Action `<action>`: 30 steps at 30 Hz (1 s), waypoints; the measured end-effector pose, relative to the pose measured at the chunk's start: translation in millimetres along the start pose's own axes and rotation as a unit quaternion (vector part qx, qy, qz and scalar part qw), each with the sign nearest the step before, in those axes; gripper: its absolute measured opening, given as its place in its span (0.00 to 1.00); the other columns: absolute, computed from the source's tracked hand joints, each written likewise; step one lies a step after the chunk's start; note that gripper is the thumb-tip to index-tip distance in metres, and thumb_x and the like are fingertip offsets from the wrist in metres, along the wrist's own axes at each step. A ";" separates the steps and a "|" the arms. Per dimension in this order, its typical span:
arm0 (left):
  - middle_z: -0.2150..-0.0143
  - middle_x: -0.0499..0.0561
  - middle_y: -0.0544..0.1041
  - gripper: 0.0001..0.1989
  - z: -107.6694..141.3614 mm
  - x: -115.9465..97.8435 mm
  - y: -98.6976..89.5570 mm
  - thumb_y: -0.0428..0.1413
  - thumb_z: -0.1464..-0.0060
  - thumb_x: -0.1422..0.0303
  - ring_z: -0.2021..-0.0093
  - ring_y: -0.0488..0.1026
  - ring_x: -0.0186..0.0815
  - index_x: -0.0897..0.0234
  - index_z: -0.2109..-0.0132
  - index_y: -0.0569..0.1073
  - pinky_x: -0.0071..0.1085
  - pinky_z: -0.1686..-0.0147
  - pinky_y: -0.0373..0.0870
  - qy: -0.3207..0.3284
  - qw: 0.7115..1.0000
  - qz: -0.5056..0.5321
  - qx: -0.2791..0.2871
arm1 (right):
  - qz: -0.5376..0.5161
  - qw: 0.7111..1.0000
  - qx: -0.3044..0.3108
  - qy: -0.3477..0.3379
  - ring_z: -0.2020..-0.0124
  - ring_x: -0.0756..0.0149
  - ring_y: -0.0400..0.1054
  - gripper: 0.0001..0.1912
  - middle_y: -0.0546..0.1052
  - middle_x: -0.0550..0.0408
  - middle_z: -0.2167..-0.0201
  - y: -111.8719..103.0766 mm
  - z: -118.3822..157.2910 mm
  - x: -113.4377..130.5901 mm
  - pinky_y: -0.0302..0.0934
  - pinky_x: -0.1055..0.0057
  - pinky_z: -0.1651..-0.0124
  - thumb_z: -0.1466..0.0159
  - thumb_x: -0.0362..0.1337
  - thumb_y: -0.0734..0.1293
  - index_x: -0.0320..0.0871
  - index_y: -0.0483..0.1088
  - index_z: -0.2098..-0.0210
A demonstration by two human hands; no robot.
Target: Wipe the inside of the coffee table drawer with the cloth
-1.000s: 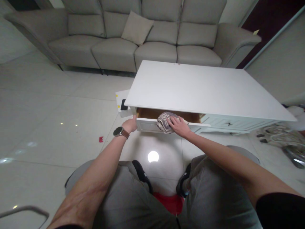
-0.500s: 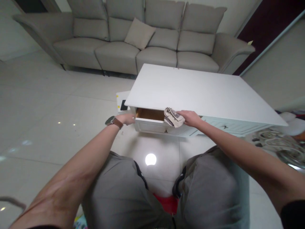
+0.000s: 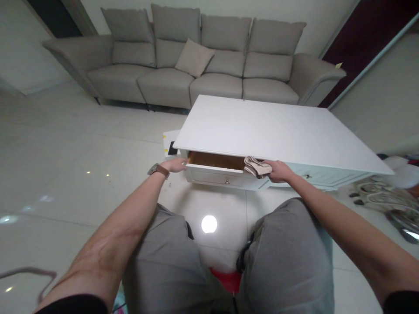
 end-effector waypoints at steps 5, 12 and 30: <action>0.38 0.63 0.74 0.28 2.6 2.8 -1.2 0.49 0.41 0.61 0.47 0.77 0.40 0.64 0.36 0.66 0.28 0.59 0.76 -0.031 0.991 0.113 0.063 | -0.045 0.998 -0.043 0.021 0.60 0.51 0.75 0.27 0.83 0.51 0.58 -4.7 4.8 -6.7 0.63 0.65 0.61 0.44 0.41 0.65 0.49 0.72 0.44; 0.41 0.64 0.76 0.26 -0.3 -0.7 6.1 0.49 0.40 0.62 0.50 0.79 0.40 0.65 0.37 0.66 0.28 0.61 0.76 -0.028 0.991 0.109 0.069 | -0.076 0.994 -0.071 0.012 0.57 0.53 0.75 0.24 0.83 0.50 0.56 -1.5 9.8 -10.9 0.65 0.65 0.57 0.41 0.40 0.64 0.48 0.73 0.46; 0.39 0.64 0.75 0.28 -7.8 8.5 14.1 0.51 0.41 0.61 0.52 0.80 0.41 0.65 0.35 0.64 0.25 0.66 0.73 -0.020 0.988 0.139 0.065 | 0.089 0.995 0.016 -0.038 0.56 0.55 0.74 0.18 0.80 0.47 0.52 -4.2 7.3 28.5 0.59 0.68 0.61 0.37 0.39 0.67 0.47 0.70 0.47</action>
Point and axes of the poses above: each hand's wrist, its own z-axis away from the middle knuckle, its own y-axis out of the palm, x = y × z, the point moved 3 cm from there along -z, towards the middle knuckle
